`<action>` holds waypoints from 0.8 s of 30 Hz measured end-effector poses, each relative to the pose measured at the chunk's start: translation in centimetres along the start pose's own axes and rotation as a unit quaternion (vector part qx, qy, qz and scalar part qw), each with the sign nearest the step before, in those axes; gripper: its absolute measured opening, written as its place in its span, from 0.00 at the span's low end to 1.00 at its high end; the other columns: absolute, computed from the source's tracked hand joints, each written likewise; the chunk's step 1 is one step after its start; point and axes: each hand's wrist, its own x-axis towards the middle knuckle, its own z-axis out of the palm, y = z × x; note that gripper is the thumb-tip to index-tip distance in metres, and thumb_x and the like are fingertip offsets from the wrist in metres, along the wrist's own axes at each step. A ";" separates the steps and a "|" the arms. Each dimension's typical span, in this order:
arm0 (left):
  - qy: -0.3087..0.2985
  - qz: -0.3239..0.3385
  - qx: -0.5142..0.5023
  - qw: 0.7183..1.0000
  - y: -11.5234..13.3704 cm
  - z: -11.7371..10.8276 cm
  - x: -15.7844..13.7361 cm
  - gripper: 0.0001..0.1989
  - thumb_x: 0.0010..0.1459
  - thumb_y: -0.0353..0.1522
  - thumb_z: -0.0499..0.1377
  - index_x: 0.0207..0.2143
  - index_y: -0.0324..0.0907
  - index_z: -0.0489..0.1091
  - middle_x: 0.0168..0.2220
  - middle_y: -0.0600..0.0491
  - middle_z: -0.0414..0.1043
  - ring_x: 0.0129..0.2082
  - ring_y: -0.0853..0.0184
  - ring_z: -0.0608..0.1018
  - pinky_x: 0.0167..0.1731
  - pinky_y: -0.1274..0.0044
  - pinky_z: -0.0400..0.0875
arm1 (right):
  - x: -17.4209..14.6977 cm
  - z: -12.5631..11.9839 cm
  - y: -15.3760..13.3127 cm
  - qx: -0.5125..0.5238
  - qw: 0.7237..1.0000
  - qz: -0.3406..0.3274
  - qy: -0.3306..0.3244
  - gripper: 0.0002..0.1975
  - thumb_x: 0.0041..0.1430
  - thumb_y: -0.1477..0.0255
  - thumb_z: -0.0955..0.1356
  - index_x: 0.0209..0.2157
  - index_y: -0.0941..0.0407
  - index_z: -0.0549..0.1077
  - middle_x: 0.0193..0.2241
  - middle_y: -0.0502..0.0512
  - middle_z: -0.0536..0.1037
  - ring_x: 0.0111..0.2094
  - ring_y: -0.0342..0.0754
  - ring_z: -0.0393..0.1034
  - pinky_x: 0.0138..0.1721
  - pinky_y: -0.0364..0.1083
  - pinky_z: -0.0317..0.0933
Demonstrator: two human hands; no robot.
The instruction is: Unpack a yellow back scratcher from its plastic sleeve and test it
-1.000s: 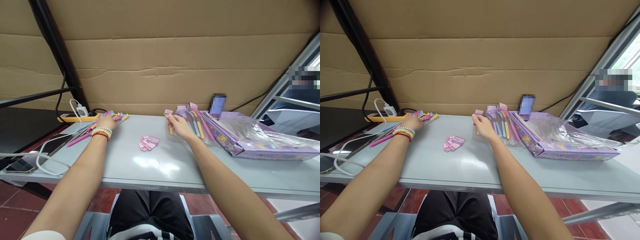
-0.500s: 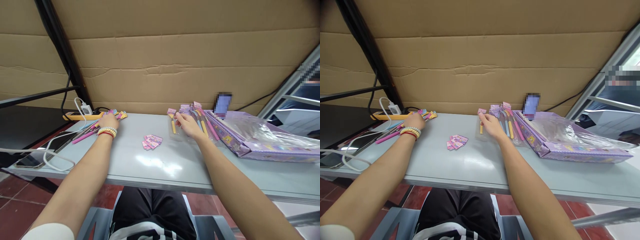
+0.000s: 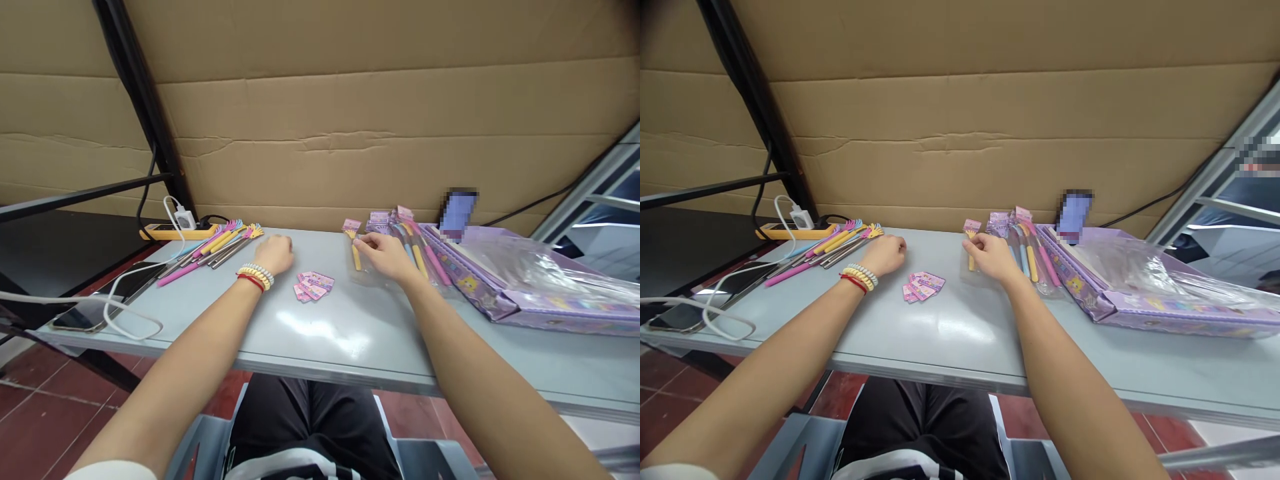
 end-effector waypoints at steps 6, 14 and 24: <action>-0.056 0.125 -0.055 0.989 0.8 0.7 0.0 0.15 0.55 0.31 0.49 0.37 0.42 0.75 0.42 0.45 0.76 0.42 0.57 0.76 0.41 0.71 0.68 | 0.7 -1.0 2.2 -0.063 0.992 0.102 0.028 0.09 0.53 0.67 0.67 0.31 0.58 0.76 0.27 0.53 0.77 0.29 0.45 0.69 0.31 0.42 0.56; -0.085 0.124 -0.075 0.986 0.6 0.5 0.0 0.15 0.55 0.33 0.49 0.36 0.42 0.74 0.39 0.47 0.77 0.40 0.58 0.76 0.38 0.71 0.66 | 1.0 -1.0 3.8 -0.164 0.976 0.143 0.025 0.11 0.51 0.71 0.68 0.37 0.58 0.78 0.34 0.57 0.79 0.38 0.51 0.72 0.37 0.45 0.61; -0.083 0.127 -0.081 0.985 0.5 0.5 0.1 0.15 0.54 0.33 0.49 0.36 0.42 0.75 0.38 0.47 0.77 0.39 0.59 0.76 0.38 0.72 0.66 | 0.6 -1.2 4.1 -0.286 0.942 0.166 0.048 0.16 0.53 0.73 0.66 0.44 0.60 0.77 0.43 0.66 0.76 0.49 0.59 0.68 0.49 0.50 0.60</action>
